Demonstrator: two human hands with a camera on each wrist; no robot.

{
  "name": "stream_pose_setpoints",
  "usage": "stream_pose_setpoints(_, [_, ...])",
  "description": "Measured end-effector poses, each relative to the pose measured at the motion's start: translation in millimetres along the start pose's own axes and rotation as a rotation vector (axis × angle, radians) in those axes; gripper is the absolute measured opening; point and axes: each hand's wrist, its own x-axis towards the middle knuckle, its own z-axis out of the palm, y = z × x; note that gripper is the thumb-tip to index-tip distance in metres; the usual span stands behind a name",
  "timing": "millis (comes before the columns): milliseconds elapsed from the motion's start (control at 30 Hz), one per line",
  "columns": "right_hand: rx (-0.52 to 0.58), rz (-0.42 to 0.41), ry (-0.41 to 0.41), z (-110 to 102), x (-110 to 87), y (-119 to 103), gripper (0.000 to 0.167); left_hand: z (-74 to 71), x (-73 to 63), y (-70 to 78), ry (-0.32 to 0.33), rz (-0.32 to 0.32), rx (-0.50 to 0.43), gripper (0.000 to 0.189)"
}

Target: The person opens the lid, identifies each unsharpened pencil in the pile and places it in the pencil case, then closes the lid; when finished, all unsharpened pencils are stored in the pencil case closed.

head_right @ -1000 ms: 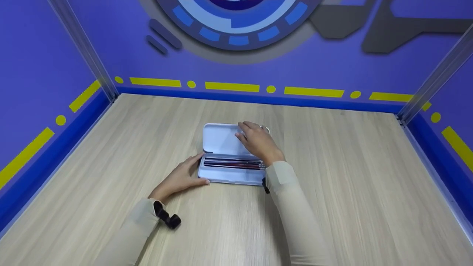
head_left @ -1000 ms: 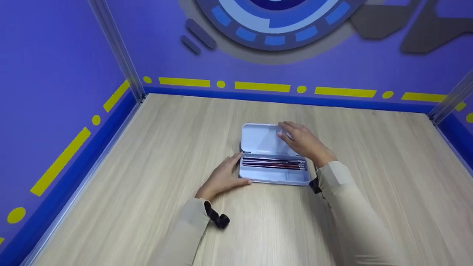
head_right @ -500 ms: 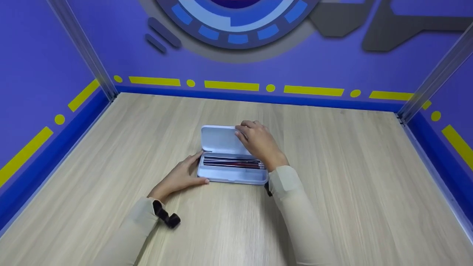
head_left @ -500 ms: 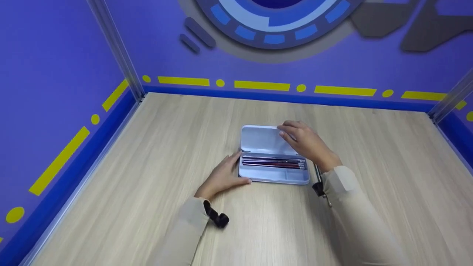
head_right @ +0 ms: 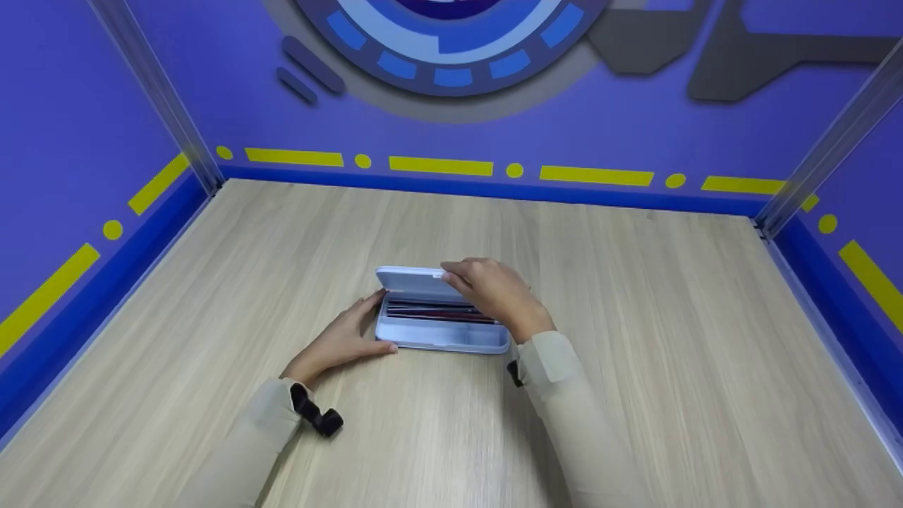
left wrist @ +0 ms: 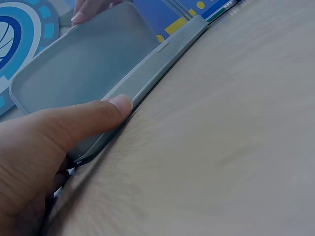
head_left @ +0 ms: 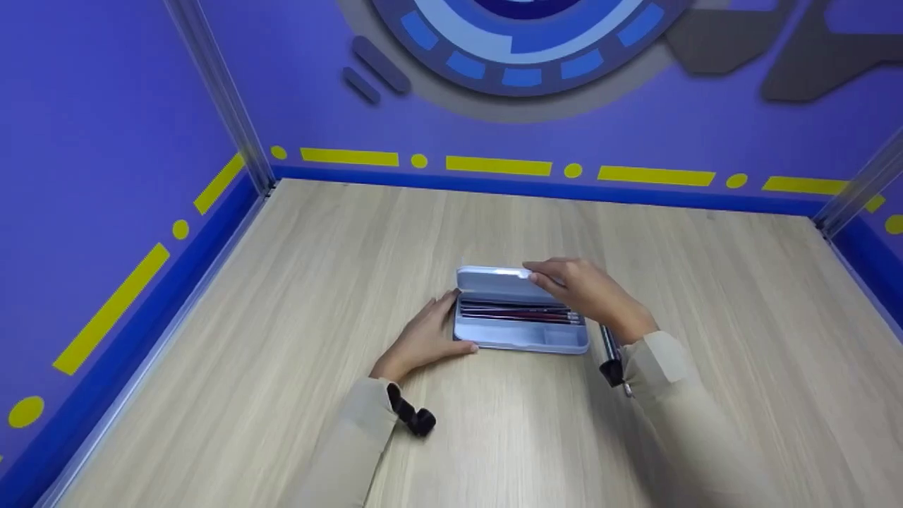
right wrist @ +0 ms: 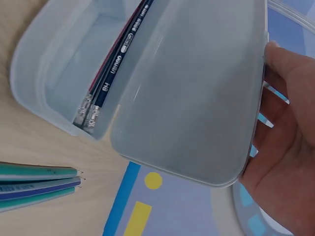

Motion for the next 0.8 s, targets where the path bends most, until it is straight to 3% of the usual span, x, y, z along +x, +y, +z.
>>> stream_pose_setpoints(200, [0.015,0.013,-0.109,1,-9.4,-3,0.041,1.1,-0.1,-1.4,0.0,-0.007,0.0,0.104])
stream_pose_setpoints(400, [-0.037,-0.041,-0.171,3,-16.2,-5,0.041,1.3,-0.3,-2.2,0.006,-0.013,-0.009,0.104])
stream_pose_setpoints(567, [-0.082,-0.109,-0.163,6,-21.4,-5,0.041,1.2,-0.4,-1.9,0.004,-0.029,-0.023,0.104])
stream_pose_setpoints(800, [-0.157,-0.218,-0.071,20,-25.6,-2,0.04,0.2,-0.3,-1.1,-0.002,-0.021,-0.014,0.104])
